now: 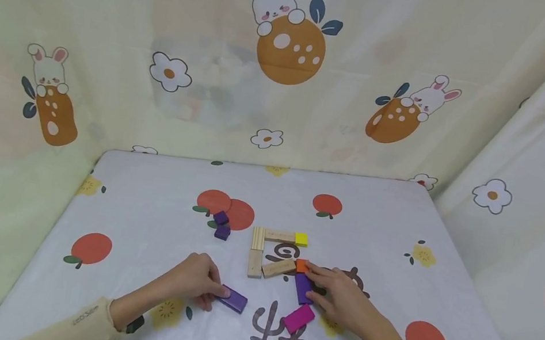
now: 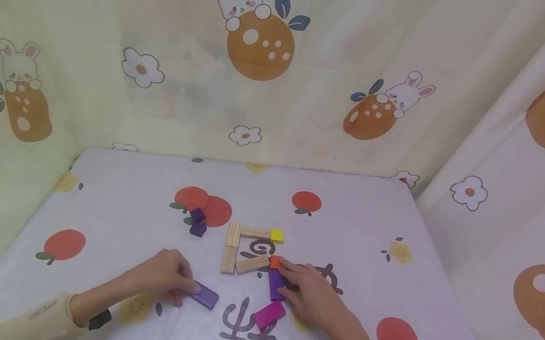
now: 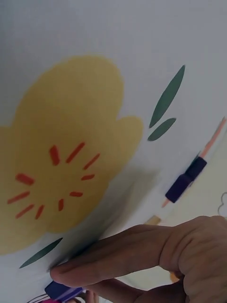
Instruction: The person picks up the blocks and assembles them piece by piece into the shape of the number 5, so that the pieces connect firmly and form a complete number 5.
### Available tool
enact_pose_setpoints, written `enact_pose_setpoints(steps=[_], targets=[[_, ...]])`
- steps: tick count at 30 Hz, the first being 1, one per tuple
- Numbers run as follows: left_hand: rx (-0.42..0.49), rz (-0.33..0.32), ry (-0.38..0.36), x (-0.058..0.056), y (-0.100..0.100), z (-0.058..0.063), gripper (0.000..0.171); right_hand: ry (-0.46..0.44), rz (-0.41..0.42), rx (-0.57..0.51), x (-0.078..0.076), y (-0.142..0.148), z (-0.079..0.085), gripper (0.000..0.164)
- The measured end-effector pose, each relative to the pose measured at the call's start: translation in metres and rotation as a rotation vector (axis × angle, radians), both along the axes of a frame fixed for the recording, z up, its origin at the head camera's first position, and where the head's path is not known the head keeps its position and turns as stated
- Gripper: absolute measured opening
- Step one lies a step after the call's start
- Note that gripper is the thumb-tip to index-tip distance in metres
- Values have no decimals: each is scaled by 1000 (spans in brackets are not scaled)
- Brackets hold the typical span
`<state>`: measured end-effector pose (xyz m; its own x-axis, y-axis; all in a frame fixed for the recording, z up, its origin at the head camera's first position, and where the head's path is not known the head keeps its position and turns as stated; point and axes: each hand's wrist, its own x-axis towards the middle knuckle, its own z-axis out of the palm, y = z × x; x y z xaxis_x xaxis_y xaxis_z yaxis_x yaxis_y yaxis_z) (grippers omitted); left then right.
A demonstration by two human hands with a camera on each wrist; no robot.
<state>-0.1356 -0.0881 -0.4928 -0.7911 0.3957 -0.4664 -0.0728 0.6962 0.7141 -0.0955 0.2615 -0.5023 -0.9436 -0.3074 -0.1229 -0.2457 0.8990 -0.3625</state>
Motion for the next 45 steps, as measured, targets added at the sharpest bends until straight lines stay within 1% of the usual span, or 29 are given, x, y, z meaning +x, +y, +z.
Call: enact_pose_setpoints(steps=[7,11,14,18,26,31,40,45], targets=[[58,-79,-52,9,12,-3,22,-23,-14,8,0,0,1,52],[96,-97,-91,15,20,-6,24,-32,-21,4,0,-1,1,54],[126,-101,-116,19,26,-8,23,-39,-23,5,-1,-1,1,55],[154,-108,-132,24,36,-8,22,-47,-26,-1,-1,1,1,53],[157,-110,-126,29,52,-6,23,-25,-17,-21,-1,1,0,51],[142,-99,-122,31,57,-7,23,-20,-13,-21,-1,1,-1,51],[166,-90,-129,32,61,-6,22,-22,-12,-26,0,0,0,51],[180,-89,-134,33,62,-6,21,0,6,-31,0,2,-2,51]])
